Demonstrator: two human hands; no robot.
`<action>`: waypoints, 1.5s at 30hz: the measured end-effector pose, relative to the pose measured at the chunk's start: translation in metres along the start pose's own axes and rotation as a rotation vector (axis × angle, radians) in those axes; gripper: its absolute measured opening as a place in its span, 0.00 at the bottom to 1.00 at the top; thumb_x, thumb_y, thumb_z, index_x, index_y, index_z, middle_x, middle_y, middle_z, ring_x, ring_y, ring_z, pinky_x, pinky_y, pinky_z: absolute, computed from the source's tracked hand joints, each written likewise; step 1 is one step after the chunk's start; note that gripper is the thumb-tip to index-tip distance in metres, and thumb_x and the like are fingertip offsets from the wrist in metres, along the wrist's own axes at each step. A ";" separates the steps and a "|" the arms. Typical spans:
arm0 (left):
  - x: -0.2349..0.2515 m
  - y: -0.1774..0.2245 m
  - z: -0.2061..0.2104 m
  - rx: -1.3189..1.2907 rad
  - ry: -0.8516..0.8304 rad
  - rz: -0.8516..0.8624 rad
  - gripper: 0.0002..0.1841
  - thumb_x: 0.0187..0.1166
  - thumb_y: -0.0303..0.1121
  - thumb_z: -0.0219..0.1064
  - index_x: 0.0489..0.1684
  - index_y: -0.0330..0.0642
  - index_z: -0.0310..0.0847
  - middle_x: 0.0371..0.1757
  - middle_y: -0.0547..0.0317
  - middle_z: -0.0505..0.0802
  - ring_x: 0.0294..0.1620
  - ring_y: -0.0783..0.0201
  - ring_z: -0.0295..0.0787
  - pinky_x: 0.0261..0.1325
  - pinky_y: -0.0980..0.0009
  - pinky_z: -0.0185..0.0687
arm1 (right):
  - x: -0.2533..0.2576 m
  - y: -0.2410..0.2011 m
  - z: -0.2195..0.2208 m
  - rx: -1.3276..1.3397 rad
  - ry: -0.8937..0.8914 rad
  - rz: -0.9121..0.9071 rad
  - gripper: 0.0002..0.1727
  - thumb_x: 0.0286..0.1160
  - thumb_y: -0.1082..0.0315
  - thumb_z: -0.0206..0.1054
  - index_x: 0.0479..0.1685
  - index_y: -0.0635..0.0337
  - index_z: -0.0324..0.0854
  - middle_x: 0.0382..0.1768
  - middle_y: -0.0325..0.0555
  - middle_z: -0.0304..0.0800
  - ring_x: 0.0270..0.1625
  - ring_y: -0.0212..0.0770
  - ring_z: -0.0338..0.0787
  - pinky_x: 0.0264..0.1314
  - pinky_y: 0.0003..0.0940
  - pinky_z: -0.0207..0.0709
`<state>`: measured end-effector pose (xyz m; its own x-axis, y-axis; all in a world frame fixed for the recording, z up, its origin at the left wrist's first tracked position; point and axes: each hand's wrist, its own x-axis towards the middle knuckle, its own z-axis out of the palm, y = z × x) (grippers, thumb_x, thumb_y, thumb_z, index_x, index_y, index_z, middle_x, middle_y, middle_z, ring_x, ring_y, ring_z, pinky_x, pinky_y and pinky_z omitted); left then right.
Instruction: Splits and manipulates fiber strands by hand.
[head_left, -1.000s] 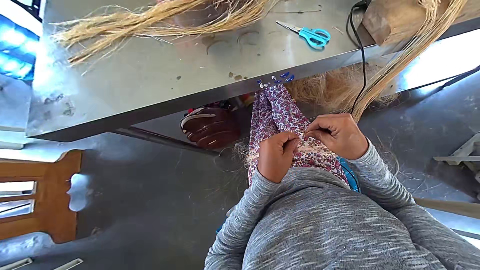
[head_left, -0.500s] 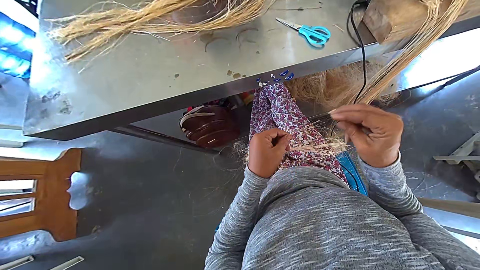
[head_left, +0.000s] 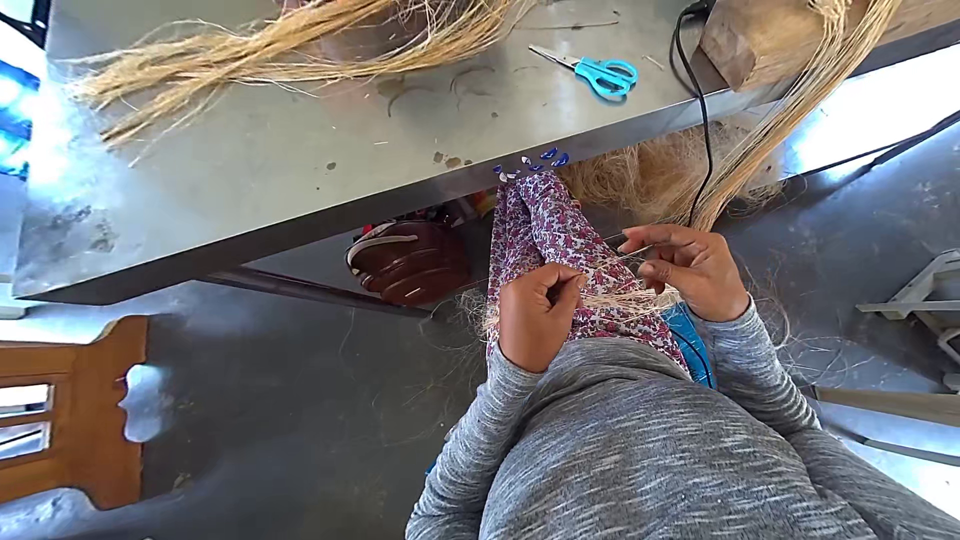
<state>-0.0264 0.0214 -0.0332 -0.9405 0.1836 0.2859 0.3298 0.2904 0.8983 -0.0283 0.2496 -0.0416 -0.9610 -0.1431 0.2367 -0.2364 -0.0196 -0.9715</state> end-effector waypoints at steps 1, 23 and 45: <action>0.000 0.000 0.000 0.000 -0.003 0.006 0.06 0.77 0.24 0.67 0.36 0.34 0.90 0.25 0.63 0.92 0.23 0.83 0.83 0.29 0.85 0.79 | 0.001 0.001 0.001 0.015 0.010 -0.014 0.20 0.70 0.76 0.72 0.64 0.68 0.84 0.52 0.39 0.95 0.30 0.23 0.87 0.31 0.19 0.83; 0.004 -0.019 0.003 0.076 -0.055 -0.138 0.06 0.79 0.24 0.67 0.34 0.33 0.90 0.24 0.61 0.91 0.22 0.79 0.84 0.30 0.81 0.81 | 0.005 0.008 -0.013 -0.346 0.415 -0.289 0.06 0.82 0.74 0.63 0.46 0.66 0.86 0.33 0.33 0.92 0.28 0.21 0.87 0.31 0.21 0.86; 0.007 -0.020 -0.012 0.004 -0.219 -0.180 0.05 0.78 0.23 0.68 0.35 0.34 0.90 0.22 0.63 0.90 0.21 0.80 0.82 0.29 0.82 0.79 | -0.001 0.023 0.010 -0.597 -0.019 -0.416 0.06 0.71 0.77 0.71 0.36 0.69 0.94 0.35 0.51 0.96 0.39 0.34 0.94 0.48 0.25 0.88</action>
<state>-0.0401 0.0060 -0.0451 -0.9439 0.3273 0.0429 0.1601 0.3403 0.9266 -0.0316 0.2390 -0.0639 -0.7731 -0.2588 0.5792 -0.6250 0.4666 -0.6258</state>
